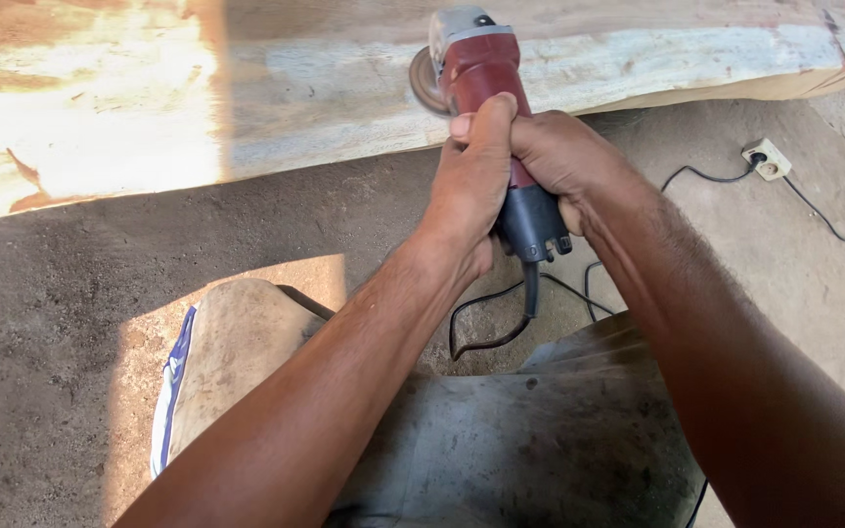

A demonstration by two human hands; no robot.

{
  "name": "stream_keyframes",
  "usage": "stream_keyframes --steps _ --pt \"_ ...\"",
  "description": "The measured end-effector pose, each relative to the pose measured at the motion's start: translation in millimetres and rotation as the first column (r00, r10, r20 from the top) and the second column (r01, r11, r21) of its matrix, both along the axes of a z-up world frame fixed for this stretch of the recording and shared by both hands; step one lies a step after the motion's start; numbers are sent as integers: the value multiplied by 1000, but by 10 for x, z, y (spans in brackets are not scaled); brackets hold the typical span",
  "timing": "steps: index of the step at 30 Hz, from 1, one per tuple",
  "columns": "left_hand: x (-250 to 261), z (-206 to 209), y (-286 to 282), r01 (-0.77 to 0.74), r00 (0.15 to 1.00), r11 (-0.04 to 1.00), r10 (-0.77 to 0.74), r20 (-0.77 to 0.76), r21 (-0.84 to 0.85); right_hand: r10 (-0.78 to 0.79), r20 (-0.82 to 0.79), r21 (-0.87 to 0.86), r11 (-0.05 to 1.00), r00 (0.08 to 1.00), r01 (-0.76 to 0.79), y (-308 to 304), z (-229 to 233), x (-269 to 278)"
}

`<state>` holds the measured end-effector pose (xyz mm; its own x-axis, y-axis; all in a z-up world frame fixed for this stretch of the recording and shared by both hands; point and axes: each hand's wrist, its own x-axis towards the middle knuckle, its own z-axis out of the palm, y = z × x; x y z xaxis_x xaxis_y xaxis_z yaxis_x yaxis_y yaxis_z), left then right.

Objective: The person uses a handheld electric sander to smooth the surface of a large wooden slab. They move the sander across the wood in sweeping motions, occasionally pausing to feel the surface with their hand.

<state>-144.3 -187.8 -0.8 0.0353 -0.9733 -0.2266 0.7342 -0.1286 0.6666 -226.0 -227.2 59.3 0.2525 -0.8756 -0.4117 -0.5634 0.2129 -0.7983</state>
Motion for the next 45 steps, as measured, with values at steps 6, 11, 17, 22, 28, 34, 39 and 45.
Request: stream_keyframes --steps 6,11,17,22,28,34,39,45 --pt "119 15 714 -144 990 989 143 13 38 110 48 66 991 993 -113 503 -87 163" --pt "-264 -10 621 -76 997 996 75 31 39 -53 27 72 996 998 51 562 -15 -178" --pt "-654 -30 112 99 995 995 -99 -23 15 -198 9 7 980 980 198 283 23 -625" --pt "-780 11 -508 252 968 968 -252 -7 -7 -265 37 -40 963 963 267 -150 45 -764" --pt "-613 10 -723 270 963 963 -270 5 -6 -214 57 -53 975 975 217 -346 3 -594" --pt "-292 -56 -534 191 981 981 -191 27 -29 -137 134 -21 990 981 141 -193 -61 -261" --pt "-17 -45 -259 165 986 986 -166 -28 -29 -119 74 -32 992 990 121 28 -33 0" --pt "390 20 152 115 993 993 -115 -8 18 -95 125 -9 995 988 97 339 -20 422"
